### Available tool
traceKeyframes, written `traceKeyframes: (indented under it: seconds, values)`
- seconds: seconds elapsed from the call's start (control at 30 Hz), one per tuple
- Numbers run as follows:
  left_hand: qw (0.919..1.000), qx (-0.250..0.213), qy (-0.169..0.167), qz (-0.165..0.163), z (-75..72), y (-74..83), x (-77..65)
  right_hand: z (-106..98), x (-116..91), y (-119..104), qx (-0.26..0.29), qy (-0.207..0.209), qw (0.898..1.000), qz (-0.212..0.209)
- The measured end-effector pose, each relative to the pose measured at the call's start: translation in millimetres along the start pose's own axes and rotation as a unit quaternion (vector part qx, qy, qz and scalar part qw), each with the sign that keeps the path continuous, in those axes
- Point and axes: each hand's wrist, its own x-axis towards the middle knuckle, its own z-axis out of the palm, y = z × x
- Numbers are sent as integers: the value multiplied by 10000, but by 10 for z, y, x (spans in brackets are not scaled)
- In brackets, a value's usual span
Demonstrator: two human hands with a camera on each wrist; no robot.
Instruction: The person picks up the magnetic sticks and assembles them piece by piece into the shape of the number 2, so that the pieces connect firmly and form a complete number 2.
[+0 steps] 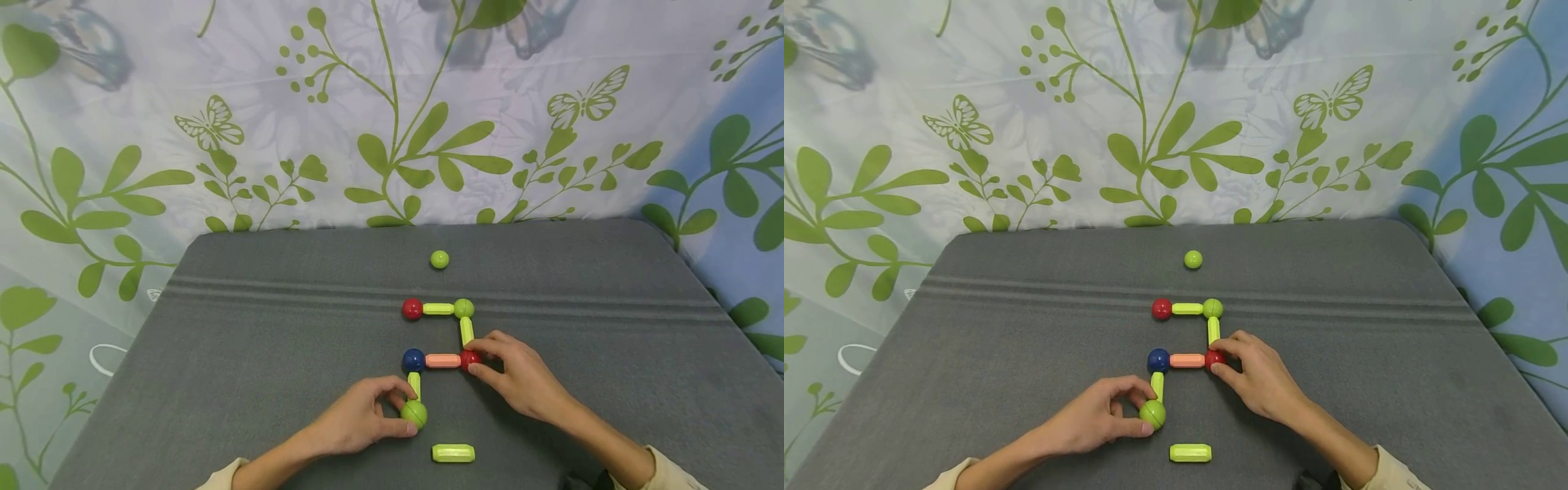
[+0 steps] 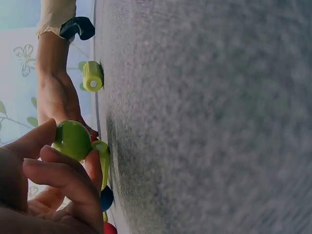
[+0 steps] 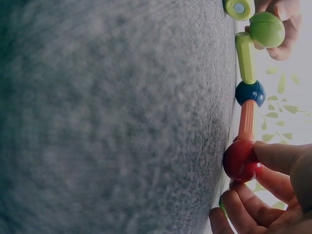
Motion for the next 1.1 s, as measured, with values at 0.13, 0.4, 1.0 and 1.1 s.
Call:
traceKeyframes:
  seconds: [0.13,0.4,1.0,1.1]
  values:
    - [9997,119,-35,192,25,-18,-21,0,-3,4,-19,-13,10000,-3]
    - [9984,438,-109,326,81,-31,-50,5,-12,6,-51,38,10000,-37]
    - [9981,384,-300,366,79,-79,-28,-1,-5,17,-17,44,9999,-106]
    - [9982,398,-286,338,81,-81,-26,1,-9,18,-18,36,9999,-99]
